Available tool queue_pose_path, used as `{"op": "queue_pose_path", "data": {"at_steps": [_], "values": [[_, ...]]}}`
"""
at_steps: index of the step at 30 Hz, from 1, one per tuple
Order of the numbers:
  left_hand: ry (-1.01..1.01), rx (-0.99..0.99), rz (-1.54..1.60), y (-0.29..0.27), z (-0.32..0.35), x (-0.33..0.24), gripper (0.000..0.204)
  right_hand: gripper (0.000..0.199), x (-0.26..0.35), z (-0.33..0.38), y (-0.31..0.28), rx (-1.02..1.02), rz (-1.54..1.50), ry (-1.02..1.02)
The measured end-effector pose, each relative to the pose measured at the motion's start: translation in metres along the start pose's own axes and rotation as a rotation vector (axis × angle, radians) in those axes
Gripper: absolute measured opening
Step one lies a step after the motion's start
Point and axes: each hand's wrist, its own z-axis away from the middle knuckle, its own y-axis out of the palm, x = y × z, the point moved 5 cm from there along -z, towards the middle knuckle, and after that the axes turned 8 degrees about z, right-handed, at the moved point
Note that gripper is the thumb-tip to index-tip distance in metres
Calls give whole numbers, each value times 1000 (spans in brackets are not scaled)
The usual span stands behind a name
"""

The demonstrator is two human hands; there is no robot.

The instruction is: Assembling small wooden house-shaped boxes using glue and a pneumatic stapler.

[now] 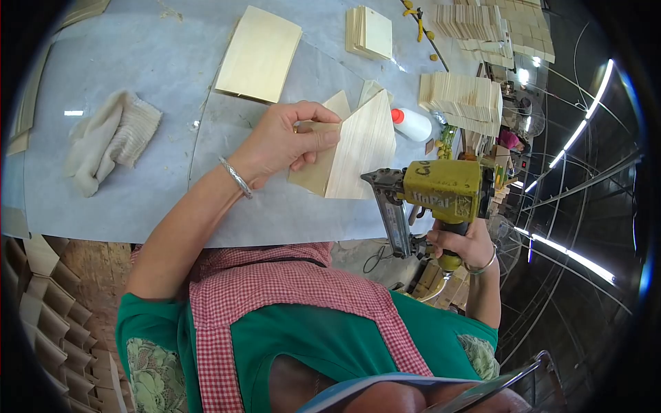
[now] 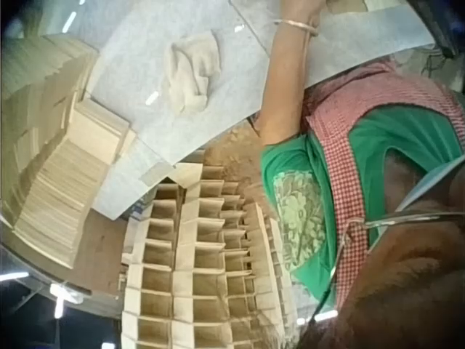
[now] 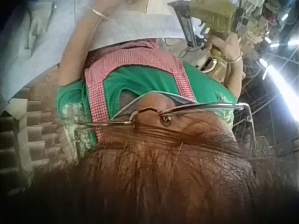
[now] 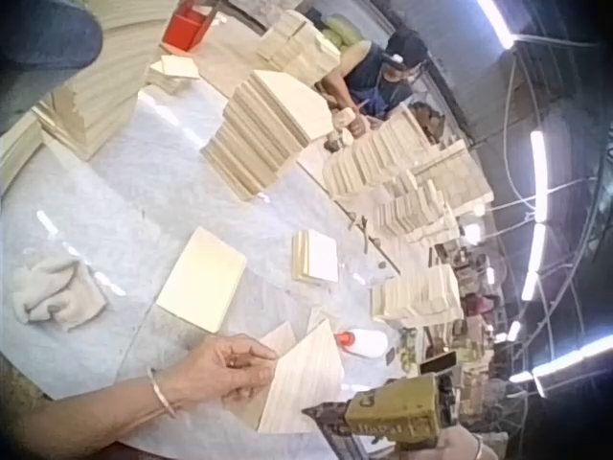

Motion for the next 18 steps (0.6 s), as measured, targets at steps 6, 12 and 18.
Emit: {"op": "queue_pose_path", "data": {"at_steps": [6,12,18], "values": [[-15,17,22,-2,-5,3,26,13,2,3,-1,-27,98,35],[97,30,-13,2,2,1,31,15,4,4,1,7,91,16],[175,49,-233,3,2,-6,37,22,7,7,3,-28,97,11]]}}
